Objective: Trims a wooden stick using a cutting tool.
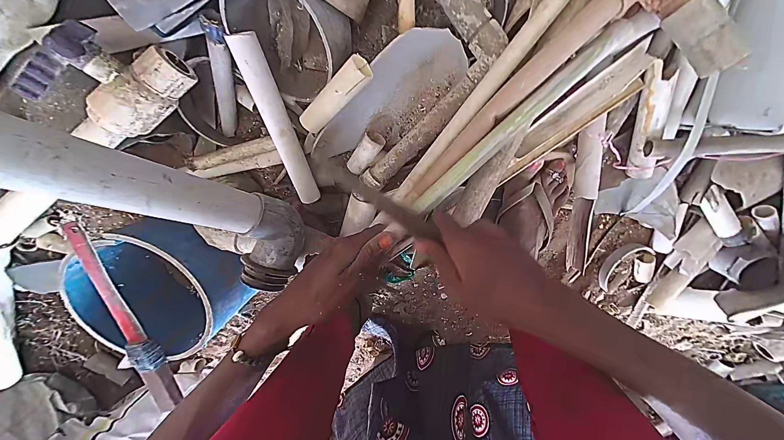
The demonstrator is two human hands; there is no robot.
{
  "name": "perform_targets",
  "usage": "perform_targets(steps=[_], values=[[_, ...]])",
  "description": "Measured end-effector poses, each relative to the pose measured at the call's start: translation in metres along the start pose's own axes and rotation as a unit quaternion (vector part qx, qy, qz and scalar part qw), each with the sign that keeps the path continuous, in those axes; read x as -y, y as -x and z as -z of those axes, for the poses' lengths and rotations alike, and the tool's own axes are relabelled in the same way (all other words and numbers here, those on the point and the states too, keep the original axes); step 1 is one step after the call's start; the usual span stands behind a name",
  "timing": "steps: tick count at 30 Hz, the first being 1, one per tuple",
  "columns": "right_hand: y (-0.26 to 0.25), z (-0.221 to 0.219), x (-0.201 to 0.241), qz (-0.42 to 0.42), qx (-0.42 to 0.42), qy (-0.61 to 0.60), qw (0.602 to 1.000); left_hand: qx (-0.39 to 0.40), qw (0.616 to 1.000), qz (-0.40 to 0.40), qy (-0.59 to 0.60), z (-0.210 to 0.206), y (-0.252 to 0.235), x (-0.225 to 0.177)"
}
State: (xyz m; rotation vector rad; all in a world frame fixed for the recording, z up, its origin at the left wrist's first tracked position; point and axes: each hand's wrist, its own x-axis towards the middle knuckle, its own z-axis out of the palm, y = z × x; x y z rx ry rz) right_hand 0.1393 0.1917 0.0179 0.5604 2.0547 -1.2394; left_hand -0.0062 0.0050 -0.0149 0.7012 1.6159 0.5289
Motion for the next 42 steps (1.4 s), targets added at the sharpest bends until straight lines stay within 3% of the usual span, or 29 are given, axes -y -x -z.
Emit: perform_targets(steps=[2, 4, 8, 9, 11, 13, 16, 20, 23, 25, 27, 30, 32, 34, 37, 39, 42], values=[[-0.002, 0.003, -0.008, -0.023, -0.111, -0.001, 0.994, 0.006, 1.000, -0.001, 0.014, 0.000, -0.001, 0.001], [-0.002, -0.002, -0.008, -0.037, -0.141, 0.025, 0.989, 0.016, 0.999, 0.005, 0.031, 0.001, -0.002, 0.001], [0.006, -0.006, 0.003, 0.002, 0.033, 0.039, 0.999, 0.025, 0.999, -0.001, 0.034, 0.003, -0.002, 0.002], [0.008, -0.005, 0.001, 0.010, 0.025, 0.037, 0.999, 0.023, 0.999, -0.006, 0.039, 0.004, -0.002, 0.001], [0.012, -0.004, -0.010, 0.032, -0.125, 0.018, 0.991, 0.025, 0.997, -0.015, 0.075, 0.008, -0.001, -0.003], [0.014, 0.004, -0.020, 0.046, -0.310, 0.014, 0.950, 0.045, 0.991, -0.010, 0.123, 0.015, 0.002, -0.008], [0.018, 0.025, -0.032, 0.062, -0.427, 0.035, 0.902, 0.087, 0.979, -0.003, 0.185, 0.025, 0.004, -0.013], [0.006, 0.031, -0.045, 0.121, -0.356, 0.064, 0.924, 0.177, 0.944, -0.013, 0.279, 0.038, 0.002, -0.013], [-0.007, 0.025, -0.037, 0.141, -0.377, 0.073, 0.913, 0.196, 0.933, -0.013, 0.301, 0.064, 0.010, -0.023], [-0.008, 0.030, -0.019, 0.139, -0.425, 0.069, 0.892, 0.137, 0.923, -0.074, 0.352, 0.086, 0.021, -0.029], [-0.003, 0.043, 0.004, 0.134, -0.468, 0.037, 0.873, -0.004, 0.906, -0.174, 0.386, 0.098, 0.027, -0.034], [0.004, 0.066, 0.034, 0.147, -0.464, -0.149, 0.861, -0.146, 0.919, -0.242, 0.274, 0.108, 0.021, -0.045], [0.006, 0.078, 0.046, 0.163, -0.406, -0.332, 0.836, -0.170, 0.943, -0.242, 0.150, 0.094, 0.012, -0.047], [0.002, 0.078, 0.054, 0.170, -0.343, -0.500, 0.777, -0.126, 0.961, -0.237, 0.073, 0.071, 0.002, -0.052], [-0.011, 0.056, 0.052, 0.124, -0.292, -0.633, 0.706, -0.038, 0.973, -0.212, 0.082, 0.037, -0.007, -0.064], [-0.018, 0.038, 0.042, 0.070, -0.272, -0.645, 0.710, -0.017, 0.976, -0.168, 0.134, 0.025, -0.012, -0.062], [-0.019, 0.023, 0.017, -0.018, -0.274, -0.600, 0.751, -0.064, 0.995, -0.060, 0.044, 0.026, -0.005, -0.041]])
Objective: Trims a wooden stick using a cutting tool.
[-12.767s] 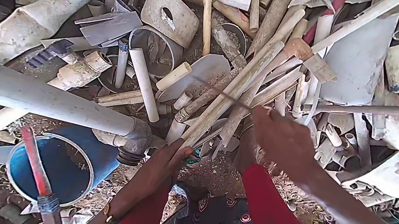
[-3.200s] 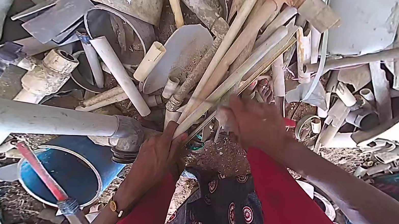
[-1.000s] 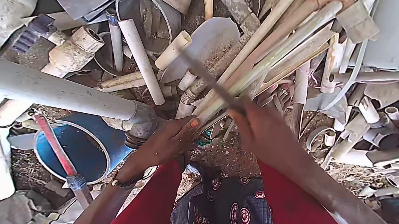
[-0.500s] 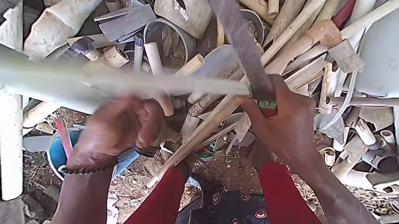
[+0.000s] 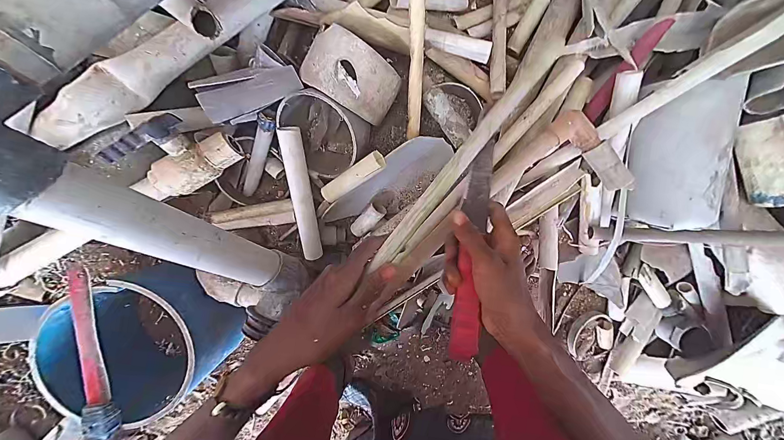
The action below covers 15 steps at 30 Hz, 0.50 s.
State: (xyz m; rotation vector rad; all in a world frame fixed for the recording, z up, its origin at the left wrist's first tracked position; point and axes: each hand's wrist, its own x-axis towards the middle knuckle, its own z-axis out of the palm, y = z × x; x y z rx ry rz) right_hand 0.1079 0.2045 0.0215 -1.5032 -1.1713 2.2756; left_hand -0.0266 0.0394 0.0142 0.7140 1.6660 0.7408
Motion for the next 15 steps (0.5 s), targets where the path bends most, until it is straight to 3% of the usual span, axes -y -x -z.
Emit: perform_targets(steps=[3, 7, 12, 15], values=[[-0.004, 0.037, -0.016, 0.075, -0.083, 0.078, 0.991, 0.031, 0.999, 0.043, -0.001, 0.011, 0.017, 0.032], [0.002, 0.082, -0.031, 0.176, -0.172, 0.237, 0.940, 0.026, 0.997, 0.069, -0.023, 0.006, 0.035, 0.053], [0.005, 0.094, -0.037, 0.194, -0.169, 0.275, 0.926, -0.079, 0.988, -0.019, -0.135, -0.001, 0.041, 0.045], [0.003, 0.086, -0.039, 0.220, -0.162, 0.272, 0.923, -0.089, 0.972, -0.017, -0.218, -0.004, 0.047, 0.041]])
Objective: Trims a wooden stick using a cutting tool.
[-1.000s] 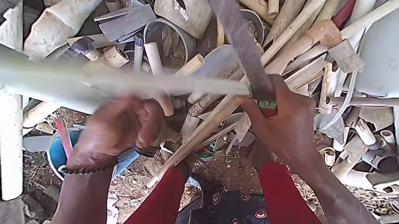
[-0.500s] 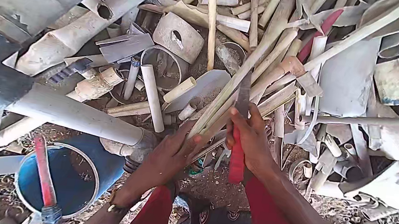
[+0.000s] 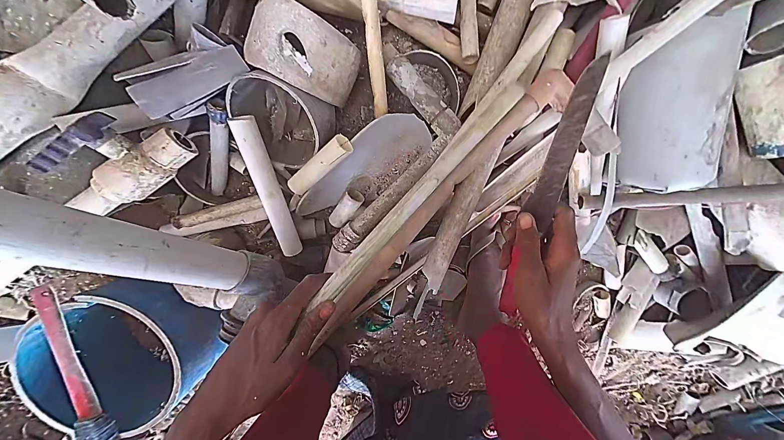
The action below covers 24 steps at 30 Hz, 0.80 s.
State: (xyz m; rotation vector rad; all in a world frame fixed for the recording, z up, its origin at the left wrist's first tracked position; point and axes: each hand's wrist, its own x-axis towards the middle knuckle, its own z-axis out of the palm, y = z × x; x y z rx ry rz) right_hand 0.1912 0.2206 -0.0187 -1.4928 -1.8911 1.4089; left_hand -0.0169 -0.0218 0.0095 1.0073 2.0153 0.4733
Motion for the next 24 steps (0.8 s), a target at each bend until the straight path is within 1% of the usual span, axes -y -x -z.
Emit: perform_targets(steps=[2, 4, 5, 6, 8, 11, 12, 13, 14, 17, 18, 19, 20, 22, 24], values=[[-0.002, -0.004, 0.001, 0.001, 0.005, 0.013, 1.000, -0.007, 0.999, 0.012, -0.041, -0.008, 0.001, -0.001], [-0.005, -0.005, 0.001, -0.014, 0.032, 0.056, 0.998, -0.006, 0.997, 0.025, -0.066, -0.014, -0.001, -0.003], [-0.006, -0.005, 0.001, -0.009, 0.048, 0.089, 0.995, -0.010, 0.997, 0.025, -0.075, -0.017, -0.001, -0.003], [-0.006, -0.005, 0.001, 0.017, 0.060, 0.123, 0.990, -0.019, 0.996, 0.023, -0.082, -0.019, -0.002, -0.003], [-0.002, -0.007, -0.002, 0.120, 0.084, 0.198, 0.969, -0.033, 0.995, 0.020, -0.087, -0.021, -0.004, -0.004], [0.007, -0.011, -0.009, 0.265, 0.136, 0.304, 0.905, -0.047, 0.995, 0.012, -0.085, -0.020, -0.006, -0.004], [0.008, -0.011, -0.009, 0.290, 0.138, 0.335, 0.886, -0.049, 0.995, 0.008, -0.083, -0.020, -0.007, -0.004], [0.007, -0.009, -0.008, 0.291, 0.134, 0.361, 0.876, -0.049, 0.996, 0.008, -0.081, -0.020, -0.007, -0.004], [0.003, -0.004, -0.005, 0.270, 0.124, 0.383, 0.875, -0.048, 0.996, 0.009, -0.079, -0.020, -0.007, -0.004], [-0.033, 0.022, 0.011, 0.137, 0.080, 0.410, 0.898, -0.044, 0.996, 0.016, -0.079, -0.020, -0.006, -0.003], [-0.045, 0.032, 0.018, 0.107, 0.063, 0.411, 0.903, -0.049, 0.996, 0.015, -0.077, -0.021, -0.007, -0.003], [-0.052, 0.040, 0.023, 0.097, 0.051, 0.404, 0.908, -0.054, 0.996, 0.012, -0.075, -0.022, -0.006, -0.003], [-0.052, 0.042, 0.027, 0.097, 0.055, 0.398, 0.911, -0.060, 0.995, 0.007, -0.075, -0.022, -0.006, -0.002], [-0.041, 0.032, 0.032, 0.119, 0.100, 0.407, 0.900, -0.065, 0.995, -0.003, -0.071, -0.023, -0.007, 0.000], [-0.015, 0.014, 0.027, 0.181, 0.154, 0.407, 0.882, -0.077, 0.994, -0.012, -0.072, -0.025, -0.008, 0.002]])
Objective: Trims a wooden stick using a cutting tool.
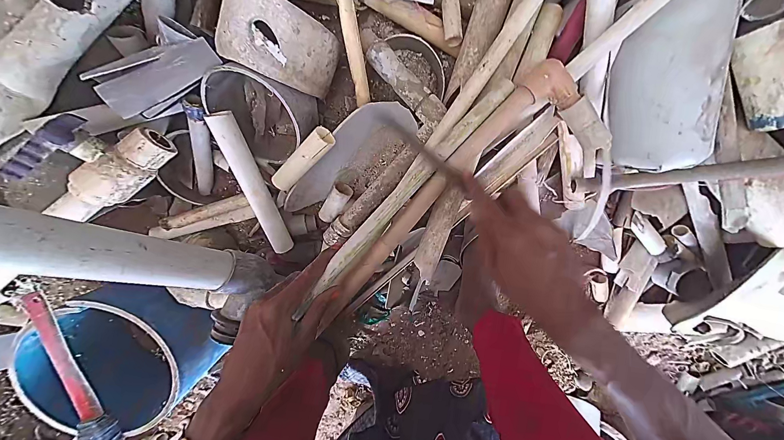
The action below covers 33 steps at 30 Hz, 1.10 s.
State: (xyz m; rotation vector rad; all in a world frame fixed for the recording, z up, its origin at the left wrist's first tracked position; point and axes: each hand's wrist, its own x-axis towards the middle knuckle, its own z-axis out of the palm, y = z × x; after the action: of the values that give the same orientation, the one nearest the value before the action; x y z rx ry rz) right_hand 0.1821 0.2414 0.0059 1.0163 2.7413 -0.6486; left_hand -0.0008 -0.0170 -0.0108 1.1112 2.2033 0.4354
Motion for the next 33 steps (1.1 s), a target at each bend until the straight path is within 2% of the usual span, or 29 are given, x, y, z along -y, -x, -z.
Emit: perform_targets(steps=[1, 3, 8, 10, 12, 14, 17, 21, 23, 27, 30, 33], values=[[0.009, -0.010, 0.007, 0.035, -0.005, -0.005, 0.999, -0.008, 1.000, 0.000, -0.002, -0.001, 0.000, 0.000], [0.015, -0.014, 0.010, 0.039, -0.012, -0.011, 0.999, -0.021, 1.000, 0.007, -0.005, -0.001, 0.001, -0.001], [-0.012, 0.007, -0.024, -0.111, -0.063, -0.021, 0.992, -0.017, 1.000, 0.021, 0.015, -0.002, 0.000, -0.002], [-0.010, 0.005, -0.022, -0.101, -0.060, -0.037, 0.992, 0.016, 0.999, 0.024, 0.040, -0.002, -0.004, 0.001], [-0.002, -0.007, -0.011, -0.046, -0.033, -0.058, 0.997, 0.056, 0.995, 0.040, 0.071, -0.004, -0.010, 0.000], [0.007, -0.024, -0.001, -0.007, 0.002, -0.079, 0.997, 0.063, 0.993, 0.049, 0.090, -0.009, -0.020, -0.007], [0.012, -0.034, 0.000, -0.027, 0.004, -0.148, 0.989, 0.050, 0.993, 0.051, 0.097, -0.014, -0.041, -0.020], [0.004, -0.018, -0.008, -0.135, -0.069, -0.217, 0.964, -0.026, 0.999, -0.004, 0.045, -0.006, -0.052, -0.035], [-0.002, -0.010, -0.016, -0.165, -0.096, -0.242, 0.951, -0.029, 0.999, -0.026, 0.020, 0.000, -0.045, -0.032], [-0.011, -0.005, -0.028, -0.178, -0.065, -0.205, 0.960, 0.019, 0.995, -0.053, -0.078, -0.007, -0.013, -0.016], [-0.014, -0.013, -0.027, -0.164, -0.065, -0.179, 0.968, 0.039, 0.995, -0.041, -0.082, -0.012, -0.005, -0.017], [-0.024, -0.009, -0.025, -0.180, -0.090, -0.196, 0.960, 0.013, 0.997, -0.034, -0.073, -0.012, -0.005, -0.019]])
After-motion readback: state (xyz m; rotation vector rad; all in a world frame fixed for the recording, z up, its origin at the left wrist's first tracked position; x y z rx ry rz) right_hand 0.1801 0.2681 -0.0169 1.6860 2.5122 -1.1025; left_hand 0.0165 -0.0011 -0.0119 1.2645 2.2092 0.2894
